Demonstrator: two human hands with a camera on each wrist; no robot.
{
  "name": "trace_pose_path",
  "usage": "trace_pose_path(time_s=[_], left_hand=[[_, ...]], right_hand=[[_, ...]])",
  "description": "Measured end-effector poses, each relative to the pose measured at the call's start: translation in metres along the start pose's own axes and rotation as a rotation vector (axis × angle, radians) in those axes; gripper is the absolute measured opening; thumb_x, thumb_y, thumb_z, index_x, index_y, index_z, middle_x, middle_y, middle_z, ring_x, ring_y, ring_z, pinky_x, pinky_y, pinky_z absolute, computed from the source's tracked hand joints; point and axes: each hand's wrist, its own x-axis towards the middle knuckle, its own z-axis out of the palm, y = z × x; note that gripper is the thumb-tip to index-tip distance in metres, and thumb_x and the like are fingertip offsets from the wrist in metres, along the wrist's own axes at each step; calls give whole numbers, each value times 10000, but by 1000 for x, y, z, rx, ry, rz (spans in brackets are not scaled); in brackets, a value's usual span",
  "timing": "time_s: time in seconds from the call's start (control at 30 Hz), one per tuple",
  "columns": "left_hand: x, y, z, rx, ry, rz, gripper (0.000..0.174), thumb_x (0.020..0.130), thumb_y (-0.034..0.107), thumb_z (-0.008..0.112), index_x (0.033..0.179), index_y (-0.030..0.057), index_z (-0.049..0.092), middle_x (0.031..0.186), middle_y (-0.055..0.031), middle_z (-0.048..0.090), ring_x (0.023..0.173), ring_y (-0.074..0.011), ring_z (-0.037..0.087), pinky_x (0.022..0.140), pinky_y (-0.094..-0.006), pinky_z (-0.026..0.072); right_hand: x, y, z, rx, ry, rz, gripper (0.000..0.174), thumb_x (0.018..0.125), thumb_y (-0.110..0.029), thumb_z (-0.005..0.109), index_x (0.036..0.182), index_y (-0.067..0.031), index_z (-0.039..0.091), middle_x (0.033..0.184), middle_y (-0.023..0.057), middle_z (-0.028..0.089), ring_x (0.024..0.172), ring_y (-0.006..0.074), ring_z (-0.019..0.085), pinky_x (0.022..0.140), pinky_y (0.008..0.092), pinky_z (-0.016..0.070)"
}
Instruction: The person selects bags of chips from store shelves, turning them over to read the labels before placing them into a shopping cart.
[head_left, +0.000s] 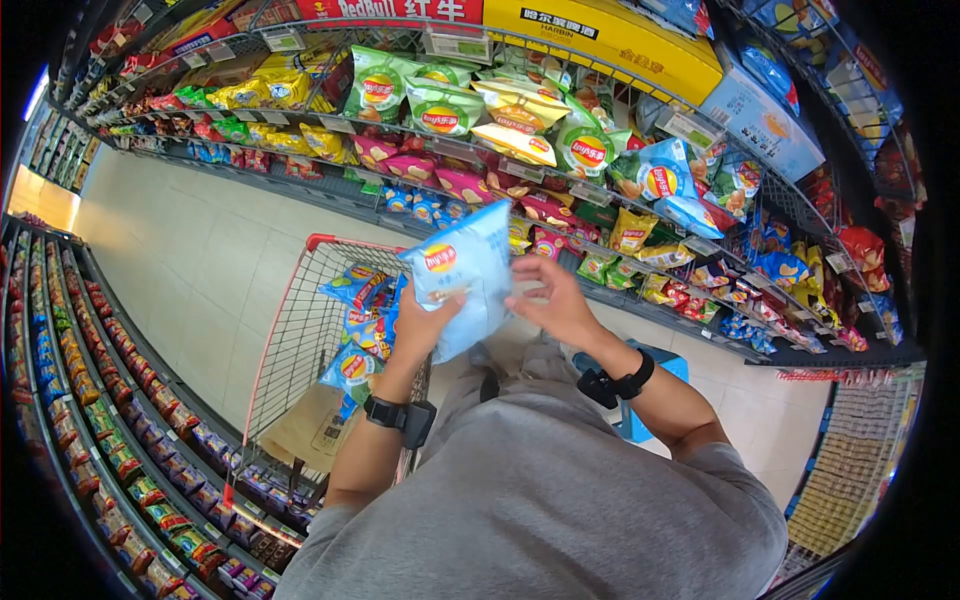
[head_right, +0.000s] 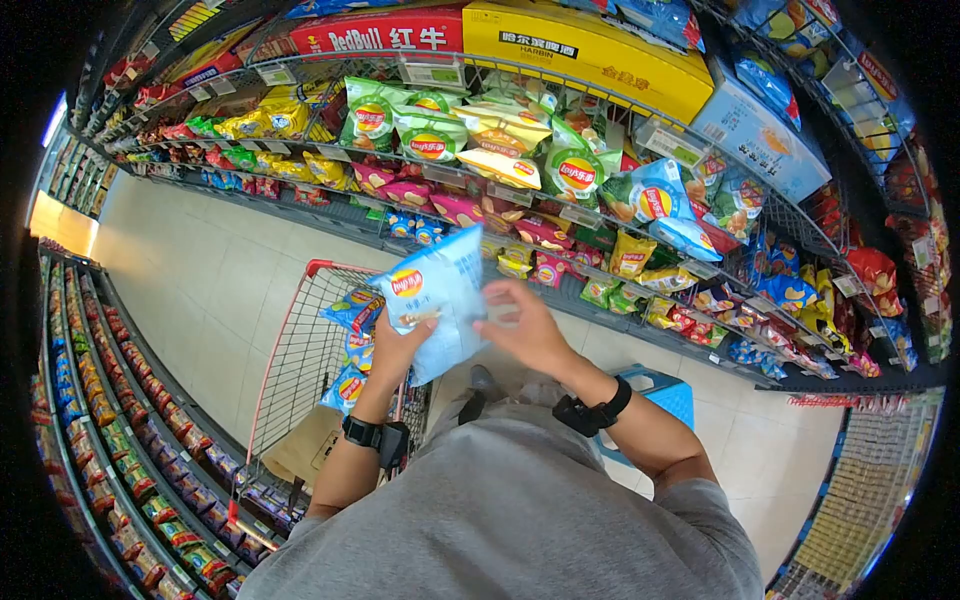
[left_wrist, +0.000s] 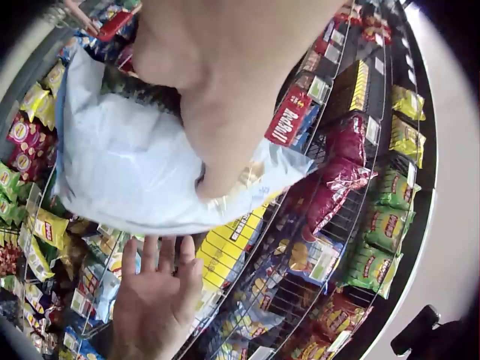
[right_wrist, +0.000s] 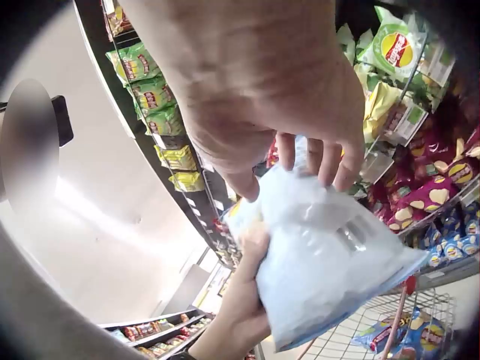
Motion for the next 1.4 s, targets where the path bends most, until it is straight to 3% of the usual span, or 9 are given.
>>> trace_pose_path(time_s=[0.1,0.23,0.27,0.57,0.67,0.97,1.1,1.27,1.4], left_hand=[[-2,-2,-5,58,-192,14,549,748,59,764,1220,-3,492,1099,-91,619,1016,-166,589,864,-308,489],[-11,10,-1,61,-385,-52,588,744,102,781,1243,4,488,1130,-90,613,1036,-167,579,903,-325,467],[-12,14,1,10,-407,-67,596,736,140,794,1237,9,499,1146,-87,606,1038,-165,575,913,-330,459],[7,26,3,-125,-226,223,397,859,78,616,1229,-22,512,1168,-136,598,1055,-184,575,903,-312,469],[15,29,-6,-29,-231,218,263,877,70,610,1121,-26,609,1135,-132,626,1018,-166,593,879,-290,479],[13,29,-5,180,-79,224,166,875,108,643,940,-39,683,850,-71,686,753,-100,611,659,-233,488],[13,26,-3,163,39,227,210,874,167,672,878,-42,670,763,-37,656,688,-67,573,608,-209,461],[10,43,5,21,52,279,240,877,198,678,857,-40,660,770,-30,648,687,-58,564,603,-196,446],[4,74,14,11,28,289,214,879,176,671,866,-38,665,805,-54,670,715,-68,576,626,-213,460]], right_hand=[[11,4,-3,262,124,-82,529,792,-143,744,1241,-39,482,1233,102,530,1180,191,496,933,357,449],[1,-12,-8,388,36,-71,463,823,-167,720,1204,8,522,1148,86,601,1051,151,559,886,312,465],[1,-7,-7,380,53,-52,354,837,-170,710,1116,11,589,1024,64,650,934,127,598,819,292,490],[2,-2,2,267,133,-23,292,840,-205,716,1006,18,625,878,53,668,775,107,612,679,272,506],[1,-4,4,216,136,-17,290,839,-208,717,996,17,623,852,51,665,756,106,608,667,273,505],[0,-3,1,190,119,-18,288,829,-197,723,995,17,624,862,55,664,771,108,609,679,275,506],[-3,-8,1,229,49,15,375,816,-189,737,1088,17,582,953,59,650,852,117,599,752,279,500],[-11,0,11,413,-97,-88,662,775,-201,780,1292,8,425,1194,83,561,1081,140,523,917,303,445],[-14,9,14,337,-184,-75,718,761,-183,792,1323,5,388,1239,91,533,1142,151,492,959,320,421]])
